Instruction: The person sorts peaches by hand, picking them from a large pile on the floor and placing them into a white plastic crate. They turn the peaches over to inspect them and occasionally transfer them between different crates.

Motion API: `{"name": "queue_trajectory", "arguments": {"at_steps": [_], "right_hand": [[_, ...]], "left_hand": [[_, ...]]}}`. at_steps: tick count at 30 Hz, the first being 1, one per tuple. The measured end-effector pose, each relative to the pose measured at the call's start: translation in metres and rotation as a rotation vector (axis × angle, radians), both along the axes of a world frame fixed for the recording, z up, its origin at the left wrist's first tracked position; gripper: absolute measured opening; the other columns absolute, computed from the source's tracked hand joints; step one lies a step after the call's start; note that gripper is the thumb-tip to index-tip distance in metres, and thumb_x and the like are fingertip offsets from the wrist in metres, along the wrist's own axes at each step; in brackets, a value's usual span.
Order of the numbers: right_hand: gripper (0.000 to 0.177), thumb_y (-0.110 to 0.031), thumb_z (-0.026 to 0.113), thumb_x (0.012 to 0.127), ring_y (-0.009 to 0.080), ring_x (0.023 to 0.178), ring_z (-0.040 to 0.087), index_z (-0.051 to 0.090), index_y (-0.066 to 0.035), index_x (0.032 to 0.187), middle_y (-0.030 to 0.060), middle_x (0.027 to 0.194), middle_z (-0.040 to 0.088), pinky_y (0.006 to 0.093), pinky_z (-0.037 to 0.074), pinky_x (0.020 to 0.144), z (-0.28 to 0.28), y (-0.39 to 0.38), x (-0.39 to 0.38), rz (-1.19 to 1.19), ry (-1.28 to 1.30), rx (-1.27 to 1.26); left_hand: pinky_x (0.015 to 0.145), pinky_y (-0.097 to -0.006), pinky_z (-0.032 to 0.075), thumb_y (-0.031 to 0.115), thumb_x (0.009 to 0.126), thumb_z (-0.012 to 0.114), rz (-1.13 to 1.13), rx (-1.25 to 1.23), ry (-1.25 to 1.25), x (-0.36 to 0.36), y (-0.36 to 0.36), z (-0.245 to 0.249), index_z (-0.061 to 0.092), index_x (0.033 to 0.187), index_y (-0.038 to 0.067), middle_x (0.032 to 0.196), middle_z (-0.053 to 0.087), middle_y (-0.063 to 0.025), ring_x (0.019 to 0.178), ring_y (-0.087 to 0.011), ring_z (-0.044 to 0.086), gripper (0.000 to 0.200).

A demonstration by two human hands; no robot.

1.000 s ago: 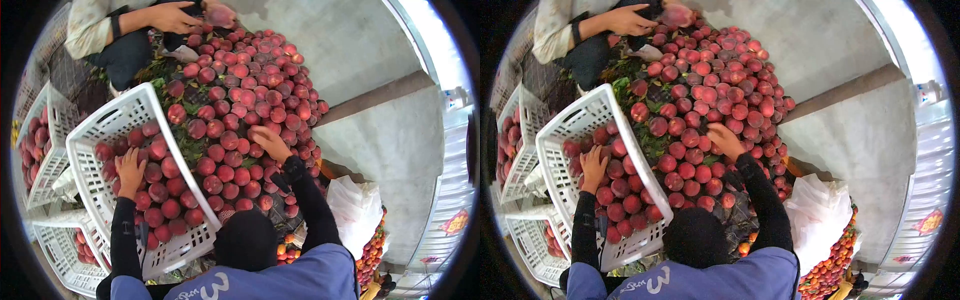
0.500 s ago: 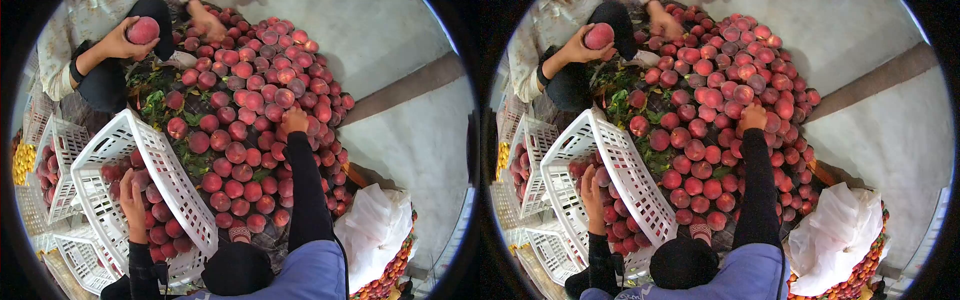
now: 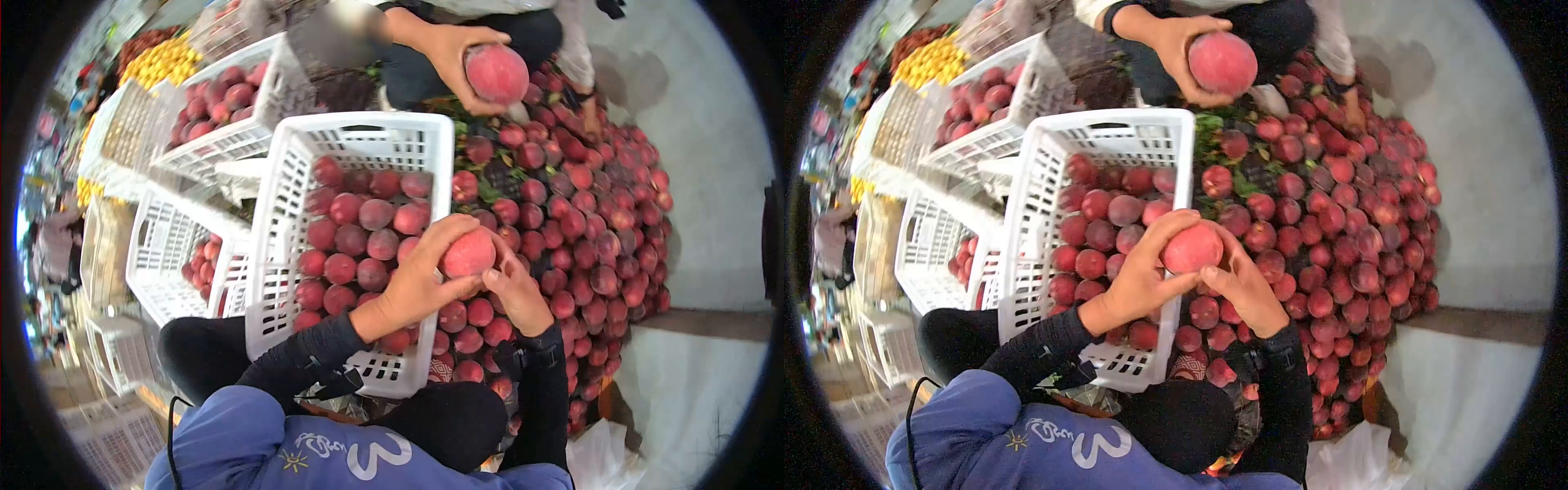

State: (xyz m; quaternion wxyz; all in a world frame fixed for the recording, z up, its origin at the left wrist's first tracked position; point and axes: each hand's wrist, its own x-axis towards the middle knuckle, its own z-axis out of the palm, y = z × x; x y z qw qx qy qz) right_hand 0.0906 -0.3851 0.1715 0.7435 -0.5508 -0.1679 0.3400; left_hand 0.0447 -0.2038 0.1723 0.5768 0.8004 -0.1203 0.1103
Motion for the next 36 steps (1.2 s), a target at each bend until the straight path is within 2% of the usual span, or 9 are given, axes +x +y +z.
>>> {"name": "queue_trajectory", "arguments": {"at_steps": [8,11,12,14,16,23,29,33,36], "right_hand": [[0.049,-0.017,0.057,0.092,0.0166,0.105,0.054,0.042,-0.007,0.137,0.0106,0.133,0.05,0.0319,0.043,0.093,-0.032,-0.052,-0.023,-0.288,0.079,-0.232],[0.043,-0.016,0.056,0.094,0.0162,0.113,0.053,0.045,-0.008,0.135,0.0069,0.129,0.052,0.0317,0.043,0.095,-0.069,-0.079,-0.053,-0.37,0.138,-0.276],[0.043,-0.016,0.057,0.094,0.0161,0.115,0.052,0.045,-0.008,0.134,0.0062,0.128,0.053,0.032,0.042,0.096,-0.077,-0.087,-0.064,-0.401,0.185,-0.264],[0.044,-0.017,0.058,0.093,0.0165,0.115,0.052,0.045,-0.007,0.133,0.0059,0.127,0.053,0.0326,0.042,0.097,-0.09,-0.1,-0.082,-0.472,0.247,-0.329],[0.045,-0.017,0.06,0.092,0.017,0.115,0.052,0.046,-0.007,0.133,0.0056,0.126,0.053,0.0332,0.042,0.098,-0.108,-0.113,-0.09,-0.494,0.308,-0.371],[0.07,-0.034,0.072,0.074,0.041,0.125,0.042,0.044,-0.006,0.131,0.019,0.134,0.045,0.0489,0.038,0.1,-0.163,-0.202,0.011,-1.146,-0.643,-1.424],[0.083,-0.037,0.078,0.066,0.038,0.127,0.038,0.038,-0.01,0.134,0.0162,0.13,0.046,0.0493,0.04,0.1,-0.186,-0.269,0.083,-0.971,-0.273,-1.68],[0.082,-0.033,0.079,0.067,0.0354,0.117,0.05,0.038,-0.01,0.135,0.0152,0.128,0.049,0.0455,0.048,0.091,-0.19,-0.264,0.077,-1.065,-0.413,-1.652],[0.058,-0.037,0.066,0.083,0.025,0.103,0.058,0.045,-0.008,0.129,0.0077,0.118,0.055,0.0399,0.051,0.081,-0.155,-0.224,0.045,-1.199,0.189,-0.062]], "left_hand": [[0.079,-0.0379,0.052,0.025,0.074,0.077,0.539,0.479,0.118,0.069,0.15,-0.1,0.054,0.118,0.004,0.104,0.065,-0.017,0.093,-0.0298,0.065,0.053],[0.07,-0.0378,0.049,0.025,0.078,0.075,0.222,0.745,0.118,0.099,0.199,-0.143,0.067,0.09,0.004,0.088,0.068,-0.0112,0.084,-0.0276,0.065,0.026],[0.075,-0.0397,0.047,0.03,0.077,0.075,0.174,0.955,-0.168,0.11,0.221,-0.173,0.066,0.096,0.004,0.089,0.068,-0.0115,0.083,-0.0293,0.064,0.033],[0.091,-0.0467,0.038,0.037,0.078,0.073,0.254,0.672,0.254,0.119,0.235,-0.206,0.062,0.101,0.002,0.094,0.065,-0.0172,0.095,-0.0346,0.059,0.043],[0.098,-0.0455,0.035,0.036,0.082,0.068,0.329,1.153,0.105,0.121,0.233,-0.2,0.062,0.106,0.004,0.106,0.063,-0.0187,0.107,-0.0343,0.055,0.04],[0.103,-0.0469,0.033,0.02,0.079,0.07,0.514,1.065,0.036,0.099,0.222,-0.195,0.048,0.126,0.0,0.124,0.054,-0.0209,0.118,-0.0373,0.048,0.056],[0.107,-0.0429,0.032,0.015,0.086,0.063,0.741,0.772,-0.081,0.06,0.217,-0.164,0.04,0.136,-0.002,0.134,0.049,-0.0208,0.125,-0.0361,0.045,0.057],[0.109,-0.0402,0.03,0.012,0.093,0.052,0.668,0.468,-0.047,0.026,0.126,-0.077,0.038,0.139,-0.002,0.141,0.043,-0.0173,0.129,-0.0294,0.043,0.05],[0.107,-0.038,0.033,0.008,0.094,0.046,0.456,0.045,-0.021,0.012,0.053,-0.034,0.038,0.139,-0.002,0.142,0.042,-0.0154,0.129,-0.0265,0.043,0.047]]}}
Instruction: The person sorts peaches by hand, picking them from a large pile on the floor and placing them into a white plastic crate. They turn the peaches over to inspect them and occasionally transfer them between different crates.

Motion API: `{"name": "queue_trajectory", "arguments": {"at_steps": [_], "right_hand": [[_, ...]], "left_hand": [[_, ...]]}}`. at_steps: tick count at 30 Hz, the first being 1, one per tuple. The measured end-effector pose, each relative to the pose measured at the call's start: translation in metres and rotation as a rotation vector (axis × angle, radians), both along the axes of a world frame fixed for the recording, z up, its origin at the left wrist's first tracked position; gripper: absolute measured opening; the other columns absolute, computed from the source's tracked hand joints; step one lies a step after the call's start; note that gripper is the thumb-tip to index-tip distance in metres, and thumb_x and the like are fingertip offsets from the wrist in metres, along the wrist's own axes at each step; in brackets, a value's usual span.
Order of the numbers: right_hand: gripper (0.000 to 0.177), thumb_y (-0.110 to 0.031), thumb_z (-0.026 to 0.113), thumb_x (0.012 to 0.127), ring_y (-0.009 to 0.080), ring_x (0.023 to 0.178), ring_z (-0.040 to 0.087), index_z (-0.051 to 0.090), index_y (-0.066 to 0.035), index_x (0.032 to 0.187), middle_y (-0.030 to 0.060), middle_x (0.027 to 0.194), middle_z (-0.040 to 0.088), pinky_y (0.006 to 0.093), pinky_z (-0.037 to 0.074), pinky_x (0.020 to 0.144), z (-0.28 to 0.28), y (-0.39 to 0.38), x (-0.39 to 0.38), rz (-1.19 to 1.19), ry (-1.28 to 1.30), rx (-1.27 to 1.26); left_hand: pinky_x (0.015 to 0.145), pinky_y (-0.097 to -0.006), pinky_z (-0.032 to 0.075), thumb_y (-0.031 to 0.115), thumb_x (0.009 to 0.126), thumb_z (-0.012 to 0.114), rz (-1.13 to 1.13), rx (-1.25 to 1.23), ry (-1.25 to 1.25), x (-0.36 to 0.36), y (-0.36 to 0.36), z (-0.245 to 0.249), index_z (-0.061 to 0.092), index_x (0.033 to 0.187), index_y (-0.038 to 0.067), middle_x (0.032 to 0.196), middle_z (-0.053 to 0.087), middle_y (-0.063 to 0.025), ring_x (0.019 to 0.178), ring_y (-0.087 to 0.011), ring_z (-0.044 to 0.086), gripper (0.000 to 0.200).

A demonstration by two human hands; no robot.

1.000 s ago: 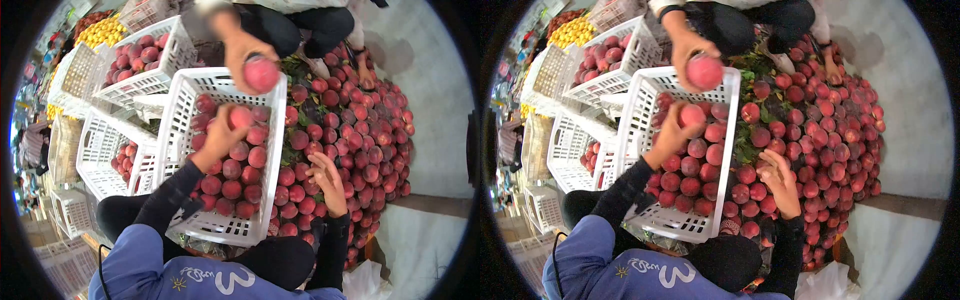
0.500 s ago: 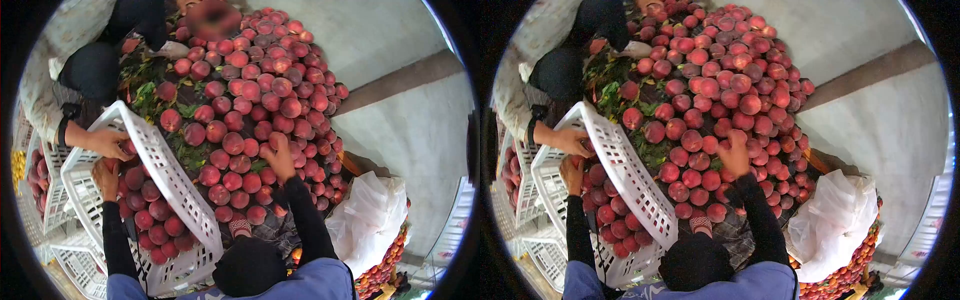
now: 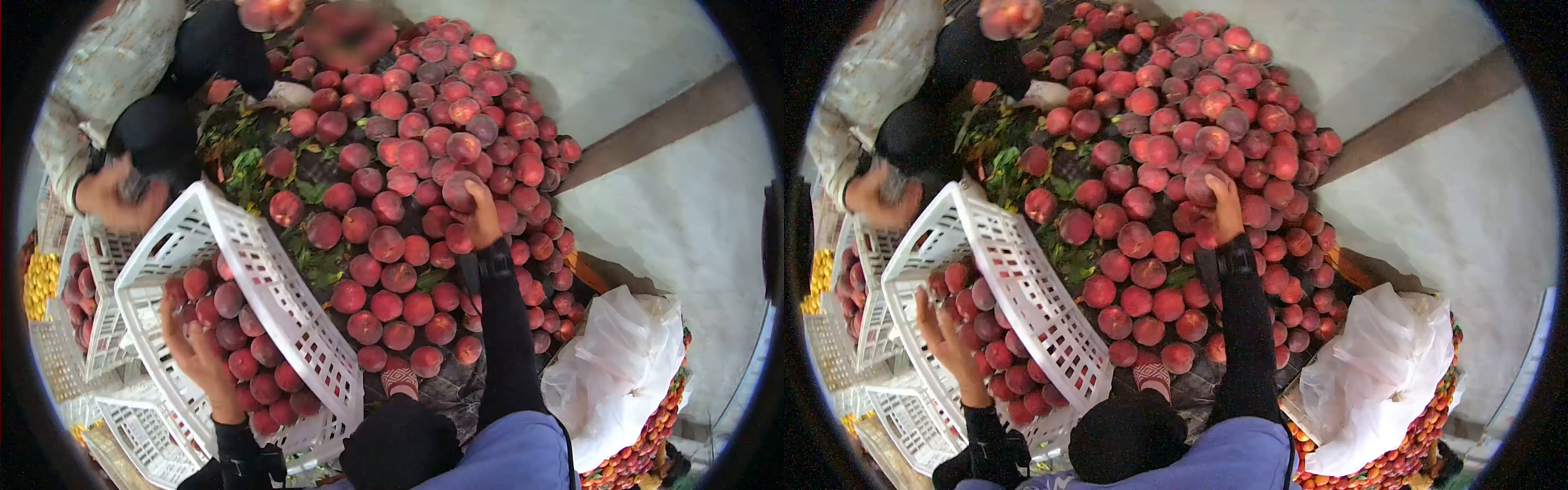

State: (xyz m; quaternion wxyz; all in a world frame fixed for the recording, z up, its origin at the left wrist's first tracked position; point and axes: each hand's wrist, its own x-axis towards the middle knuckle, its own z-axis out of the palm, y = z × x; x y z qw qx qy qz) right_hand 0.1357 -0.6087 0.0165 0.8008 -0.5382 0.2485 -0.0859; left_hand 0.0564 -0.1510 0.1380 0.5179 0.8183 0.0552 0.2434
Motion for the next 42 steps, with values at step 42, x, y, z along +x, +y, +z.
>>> {"name": "queue_trajectory", "arguments": {"at_steps": [42], "right_hand": [[0.066,-0.054,0.047,0.093,0.0281,0.127,0.043,0.036,-0.009,0.14,0.011,0.139,0.044,0.0427,0.046,0.093,0.101,0.248,-0.066,0.601,0.093,0.543]], "left_hand": [[0.102,-0.0428,0.038,0.013,0.085,0.06,-0.212,0.01,-0.171,0.034,-0.013,0.004,0.059,0.115,0.005,0.128,0.054,-0.0167,0.115,-0.0324,0.054,0.031]]}}
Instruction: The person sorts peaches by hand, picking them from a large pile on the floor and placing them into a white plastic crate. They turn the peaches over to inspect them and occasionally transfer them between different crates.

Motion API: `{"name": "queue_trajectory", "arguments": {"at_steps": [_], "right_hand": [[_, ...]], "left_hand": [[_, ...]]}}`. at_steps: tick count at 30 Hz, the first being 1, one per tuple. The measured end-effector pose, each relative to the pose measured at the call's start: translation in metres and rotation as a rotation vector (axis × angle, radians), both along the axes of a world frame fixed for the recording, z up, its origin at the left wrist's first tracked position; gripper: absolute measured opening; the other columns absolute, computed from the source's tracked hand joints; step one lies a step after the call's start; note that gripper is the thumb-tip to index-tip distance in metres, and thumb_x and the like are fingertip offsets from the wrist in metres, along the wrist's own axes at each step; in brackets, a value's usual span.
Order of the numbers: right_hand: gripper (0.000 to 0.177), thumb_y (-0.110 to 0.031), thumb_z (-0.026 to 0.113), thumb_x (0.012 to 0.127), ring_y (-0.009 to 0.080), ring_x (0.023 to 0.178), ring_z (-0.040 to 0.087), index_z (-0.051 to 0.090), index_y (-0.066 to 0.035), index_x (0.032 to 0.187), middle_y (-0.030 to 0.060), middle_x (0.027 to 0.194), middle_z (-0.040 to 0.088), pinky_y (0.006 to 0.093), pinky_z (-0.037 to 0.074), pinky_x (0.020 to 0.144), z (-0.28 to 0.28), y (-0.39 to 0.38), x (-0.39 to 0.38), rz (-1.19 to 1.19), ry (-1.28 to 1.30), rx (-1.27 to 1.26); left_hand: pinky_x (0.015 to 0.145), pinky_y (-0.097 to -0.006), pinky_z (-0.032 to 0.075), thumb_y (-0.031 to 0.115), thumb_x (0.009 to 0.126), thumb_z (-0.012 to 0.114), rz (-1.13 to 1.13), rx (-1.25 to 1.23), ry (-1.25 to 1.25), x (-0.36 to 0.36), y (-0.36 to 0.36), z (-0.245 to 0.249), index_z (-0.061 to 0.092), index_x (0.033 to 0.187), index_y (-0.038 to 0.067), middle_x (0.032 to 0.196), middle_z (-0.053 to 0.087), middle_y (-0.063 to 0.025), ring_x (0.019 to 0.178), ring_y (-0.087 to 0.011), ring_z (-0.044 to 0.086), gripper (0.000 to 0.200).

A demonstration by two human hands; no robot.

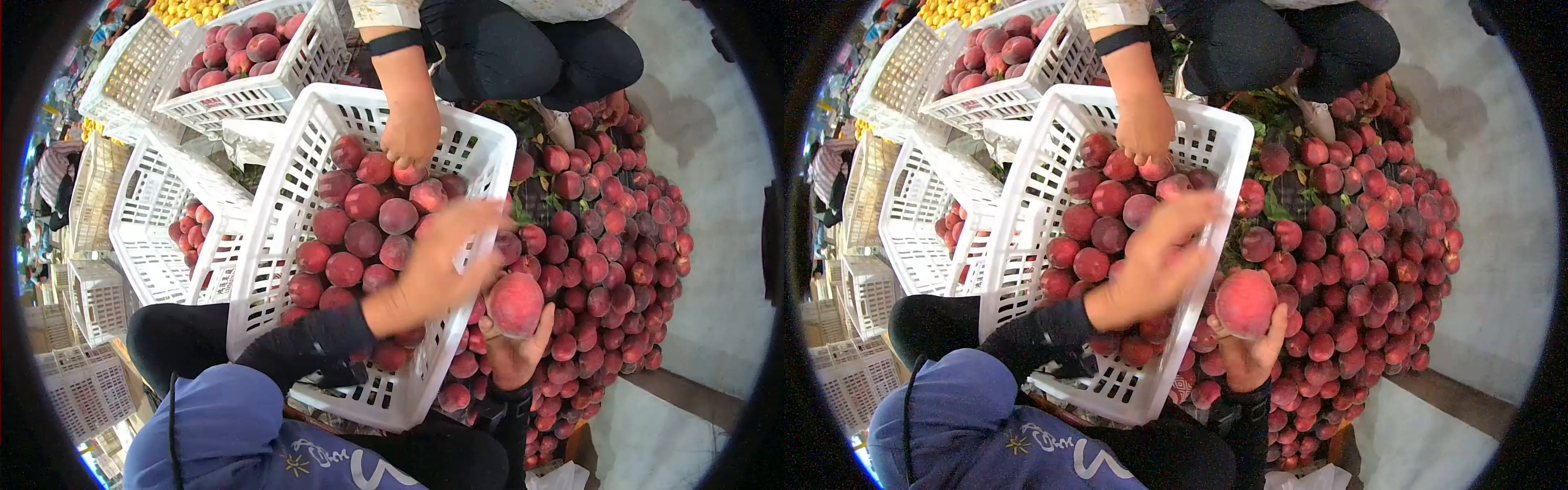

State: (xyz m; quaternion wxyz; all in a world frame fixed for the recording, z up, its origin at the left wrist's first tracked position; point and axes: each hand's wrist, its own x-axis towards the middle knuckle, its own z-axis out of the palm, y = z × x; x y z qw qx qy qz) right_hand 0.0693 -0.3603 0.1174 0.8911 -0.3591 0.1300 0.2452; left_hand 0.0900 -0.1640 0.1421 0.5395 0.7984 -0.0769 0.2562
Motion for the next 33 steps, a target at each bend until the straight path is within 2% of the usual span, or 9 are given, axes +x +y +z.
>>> {"name": "queue_trajectory", "arguments": {"at_steps": [2,5,7,10,12,16,20,27,33], "right_hand": [[0.064,-0.054,0.049,0.092,0.0297,0.127,0.043,0.039,-0.01,0.138,0.0106,0.139,0.044,0.044,0.051,0.081,-0.016,-0.01,0.005,-0.02,0.148,0.488],[0.065,-0.053,0.052,0.091,0.0315,0.126,0.043,0.039,-0.008,0.137,0.0116,0.139,0.044,0.0425,0.053,0.074,-0.023,-0.013,0.005,-0.138,0.188,0.454],[0.065,-0.052,0.054,0.09,0.0331,0.126,0.044,0.039,-0.008,0.137,0.0119,0.139,0.044,0.0441,0.053,0.075,-0.03,-0.014,0.002,-0.197,0.25,0.492],[0.064,-0.051,0.054,0.091,0.0337,0.126,0.044,0.04,-0.009,0.137,0.0127,0.138,0.045,0.0453,0.054,0.075,-0.034,-0.011,-0.002,-0.178,0.281,0.501],[0.062,-0.051,0.054,0.09,0.0338,0.127,0.044,0.041,-0.011,0.136,0.0135,0.137,0.046,0.0452,0.054,0.075,-0.037,-0.013,-0.005,-0.215,0.346,0.517],[0.057,-0.052,0.052,0.091,0.0331,0.123,0.049,0.045,-0.012,0.132,0.013,0.132,0.051,0.0433,0.055,0.074,-0.047,-0.015,-0.004,-0.192,0.319,0.503],[0.055,-0.051,0.052,0.092,0.0334,0.119,0.053,0.047,-0.012,0.131,0.0146,0.129,0.054,0.0425,0.056,0.073,-0.054,-0.016,-0.007,-0.185,0.344,0.506],[0.063,-0.049,0.055,0.09,0.034,0.125,0.046,0.041,-0.006,0.134,0.0182,0.133,0.048,0.0422,0.057,0.074,-0.061,-0.019,-0.009,-0.144,0.327,0.419],[0.056,-0.05,0.052,0.092,0.0335,0.118,0.054,0.048,-0.009,0.129,0.0154,0.128,0.054,0.0435,0.058,0.075,-0.061,-0.015,-0.009,-0.157,0.371,0.434]], "left_hand": [[0.101,-0.0418,0.039,0.014,0.082,0.062,0.107,0.168,0.16,0.024,0.037,-0.057,0.059,0.111,0.003,0.123,0.058,-0.014,0.115,-0.0314,0.054,0.032],[0.1,-0.0438,0.039,0.018,0.076,0.067,0.059,0.581,0.192,0.054,0.068,-0.118,0.059,0.108,0.003,0.115,0.06,-0.0144,0.109,-0.0301,0.057,0.036],[0.094,-0.0454,0.041,0.023,0.066,0.073,-0.041,1.393,0.129,0.076,0.074,-0.141,0.059,0.109,0.005,0.101,0.063,-0.0136,0.103,-0.0281,0.059,0.049],[0.09,-0.0463,0.039,0.027,0.063,0.074,-0.245,1.567,0.376,0.108,0.076,-0.155,0.062,0.101,0.008,0.089,0.067,-0.0135,0.092,-0.0283,0.064,0.044],[0.079,-0.0432,0.044,0.03,0.053,0.078,-0.4,1.572,0.549,0.129,0.076,-0.148,0.056,0.115,0.006,0.079,0.066,-0.0112,0.084,-0.032,0.066,0.07],[0.077,-0.0458,0.048,0.027,0.053,0.077,-0.528,1.489,0.551,0.138,0.086,-0.133,0.056,0.117,0.008,0.078,0.067,-0.015,0.077,-0.0352,0.065,0.069],[0.09,-0.0435,0.045,0.036,0.065,0.071,-0.404,1.036,0.529,0.127,0.098,-0.132,0.056,0.119,0.009,0.102,0.065,-0.0164,0.099,-0.0352,0.06,0.063],[0.098,-0.0441,0.041,0.033,0.084,0.058,-0.364,0.654,0.517,0.118,0.09,-0.132,0.053,0.127,0.006,0.119,0.061,-0.0191,0.113,-0.0344,0.056,0.051],[0.103,-0.0438,0.036,0.027,0.094,0.046,-0.263,0.75,0.405,0.109,0.134,-0.161,0.052,0.129,0.005,0.128,0.054,-0.0193,0.119,-0.0366,0.049,0.041]]}}
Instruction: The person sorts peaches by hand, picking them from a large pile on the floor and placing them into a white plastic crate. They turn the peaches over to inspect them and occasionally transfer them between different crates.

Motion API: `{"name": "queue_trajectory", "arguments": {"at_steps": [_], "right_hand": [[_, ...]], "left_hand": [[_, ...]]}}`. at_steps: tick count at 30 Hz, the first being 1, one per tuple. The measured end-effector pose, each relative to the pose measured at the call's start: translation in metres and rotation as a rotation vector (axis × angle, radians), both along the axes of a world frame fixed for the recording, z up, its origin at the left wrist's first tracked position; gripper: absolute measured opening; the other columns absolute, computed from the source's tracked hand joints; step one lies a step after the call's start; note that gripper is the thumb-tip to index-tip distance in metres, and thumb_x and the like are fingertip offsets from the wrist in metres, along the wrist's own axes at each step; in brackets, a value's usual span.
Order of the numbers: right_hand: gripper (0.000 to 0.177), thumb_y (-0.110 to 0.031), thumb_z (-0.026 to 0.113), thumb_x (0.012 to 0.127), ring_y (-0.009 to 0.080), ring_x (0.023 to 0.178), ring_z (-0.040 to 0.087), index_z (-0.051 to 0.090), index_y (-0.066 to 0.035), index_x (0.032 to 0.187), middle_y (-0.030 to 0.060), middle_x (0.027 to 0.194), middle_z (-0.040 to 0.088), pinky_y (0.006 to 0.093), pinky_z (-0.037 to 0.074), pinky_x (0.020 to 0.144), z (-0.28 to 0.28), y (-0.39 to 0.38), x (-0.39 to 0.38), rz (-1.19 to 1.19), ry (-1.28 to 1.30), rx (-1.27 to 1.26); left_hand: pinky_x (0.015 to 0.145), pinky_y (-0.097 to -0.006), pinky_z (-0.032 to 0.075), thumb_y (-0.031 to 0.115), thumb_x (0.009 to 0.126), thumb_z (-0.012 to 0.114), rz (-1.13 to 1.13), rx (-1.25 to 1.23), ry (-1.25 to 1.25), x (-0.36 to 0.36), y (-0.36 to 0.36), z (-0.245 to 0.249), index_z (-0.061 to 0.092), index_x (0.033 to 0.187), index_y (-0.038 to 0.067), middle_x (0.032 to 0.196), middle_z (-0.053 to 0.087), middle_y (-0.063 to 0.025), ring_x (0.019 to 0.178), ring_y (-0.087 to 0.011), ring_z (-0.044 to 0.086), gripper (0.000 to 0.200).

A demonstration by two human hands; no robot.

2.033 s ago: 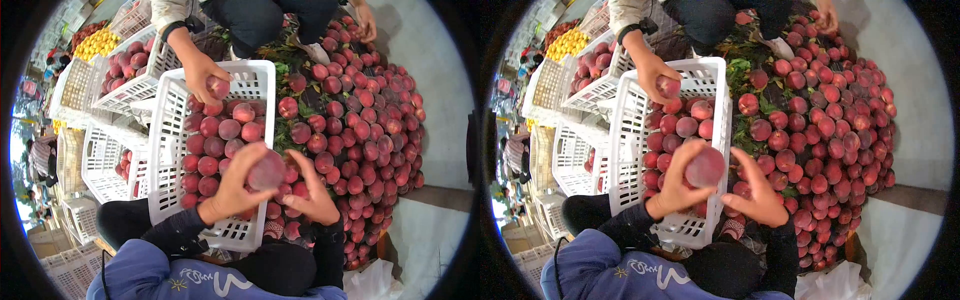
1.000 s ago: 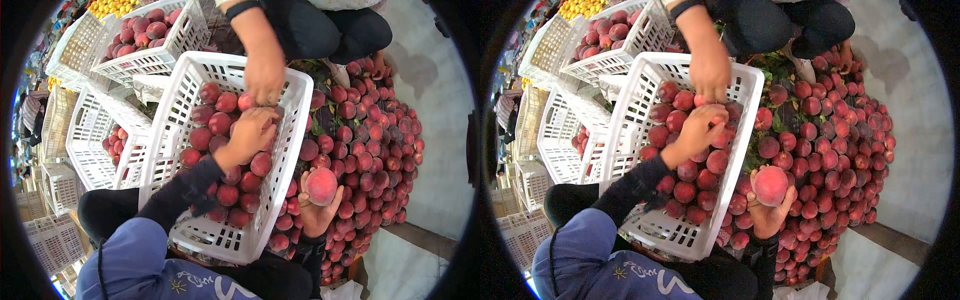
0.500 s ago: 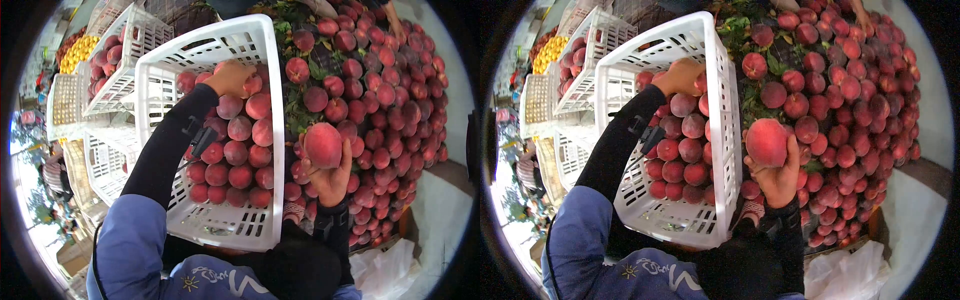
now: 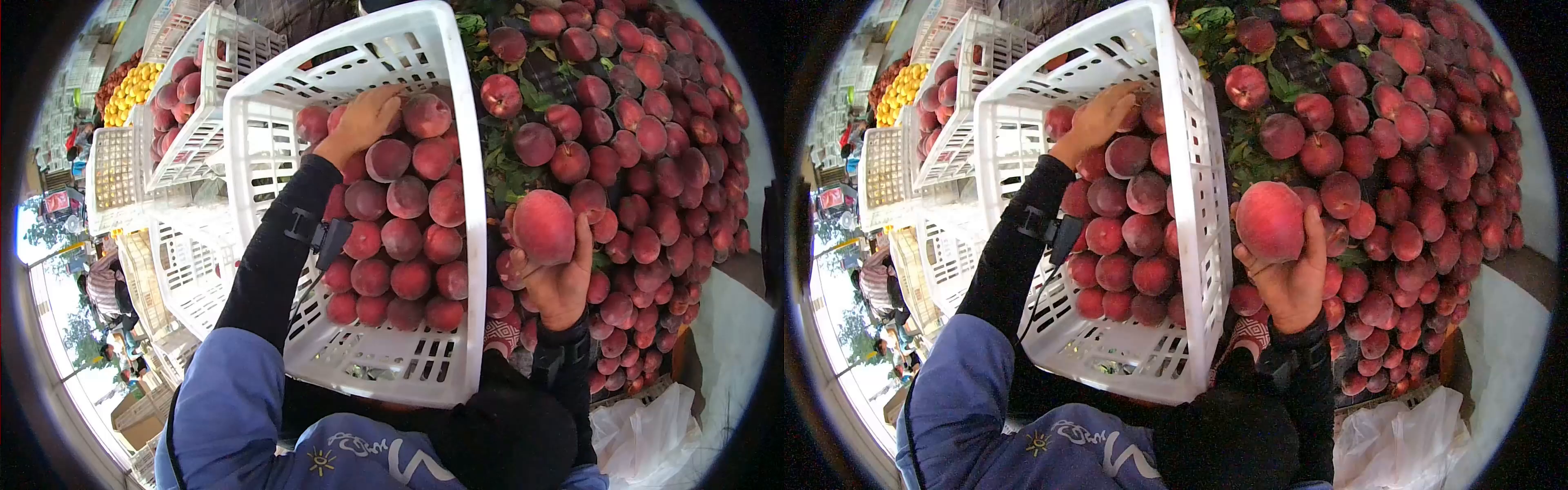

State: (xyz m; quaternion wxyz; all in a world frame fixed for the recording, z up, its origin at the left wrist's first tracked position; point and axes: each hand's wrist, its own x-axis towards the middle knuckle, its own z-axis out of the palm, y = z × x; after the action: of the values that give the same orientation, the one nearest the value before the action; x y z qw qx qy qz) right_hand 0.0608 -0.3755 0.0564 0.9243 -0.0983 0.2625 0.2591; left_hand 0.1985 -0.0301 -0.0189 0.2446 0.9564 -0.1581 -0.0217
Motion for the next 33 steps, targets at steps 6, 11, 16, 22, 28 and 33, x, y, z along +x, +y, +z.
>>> {"name": "queue_trajectory", "arguments": {"at_steps": [6,11,16,22,28,33], "right_hand": [[0.058,-0.05,0.053,0.092,0.0348,0.12,0.052,0.045,-0.008,0.131,0.0153,0.131,0.052,0.0427,0.057,0.074,-0.003,0.009,0.005,0.036,-0.002,0.001],[0.064,-0.051,0.05,0.092,0.0366,0.125,0.046,0.039,-0.007,0.138,0.0163,0.135,0.048,0.042,0.057,0.075,0.032,0.0,0.021,0.105,-0.074,-0.032],[0.066,-0.049,0.046,0.095,0.0339,0.13,0.041,0.033,-0.005,0.142,0.0158,0.143,0.04,0.0434,0.052,0.086,0.107,-0.002,0.039,0.335,-0.476,-0.27],[0.06,-0.039,0.047,0.097,0.0249,0.131,0.041,0.032,-0.005,0.144,0.0116,0.143,0.04,0.0445,0.037,0.105,0.179,0.085,0.014,0.845,-0.952,-0.497],[0.056,-0.032,0.051,0.095,0.0212,0.121,0.05,0.037,-0.002,0.14,0.0127,0.138,0.046,0.033,0.037,0.101,0.236,0.055,-0.01,0.911,-1.148,-0.933],[0.053,-0.032,0.051,0.096,0.022,0.113,0.057,0.039,-0.003,0.138,0.0129,0.13,0.054,0.0332,0.045,0.093,0.202,-0.085,-0.069,0.528,-0.833,-1.001]], "left_hand": [[0.107,-0.0466,0.031,0.025,0.092,0.049,-0.018,0.204,-0.18,-0.026,-0.014,-0.02,0.042,0.137,0.006,0.137,0.045,-0.0172,0.125,-0.0375,0.041,0.05],[0.106,-0.0474,0.031,0.03,0.092,0.05,0.008,0.191,-0.206,-0.027,-0.018,0.001,0.039,0.139,0.005,0.136,0.046,-0.0185,0.126,-0.0363,0.041,0.054],[0.101,-0.0376,0.04,0.04,0.093,0.056,0.149,-0.301,0.014,-0.075,-0.008,0.109,0.047,0.133,0.002,0.131,0.052,-0.0185,0.123,-0.0314,0.049,0.056],[0.104,-0.0322,0.038,0.042,0.093,0.058,0.03,-1.247,0.492,-0.182,-0.048,0.217,0.044,0.137,0.005,0.13,0.05,-0.0092,0.12,-0.02,0.048,0.059],[0.089,-0.0321,0.046,0.039,0.085,0.067,0.225,-0.732,0.578,-0.254,-0.008,0.164,0.057,0.117,0.006,0.11,0.062,-0.0084,0.102,-0.0165,0.058,0.046],[0.086,-0.046,0.049,0.033,0.073,0.072,0.077,0.128,0.278,-0.297,0.008,0.099,0.056,0.116,0.008,0.106,0.06,-0.0192,0.098,-0.0378,0.059,0.053]]}}
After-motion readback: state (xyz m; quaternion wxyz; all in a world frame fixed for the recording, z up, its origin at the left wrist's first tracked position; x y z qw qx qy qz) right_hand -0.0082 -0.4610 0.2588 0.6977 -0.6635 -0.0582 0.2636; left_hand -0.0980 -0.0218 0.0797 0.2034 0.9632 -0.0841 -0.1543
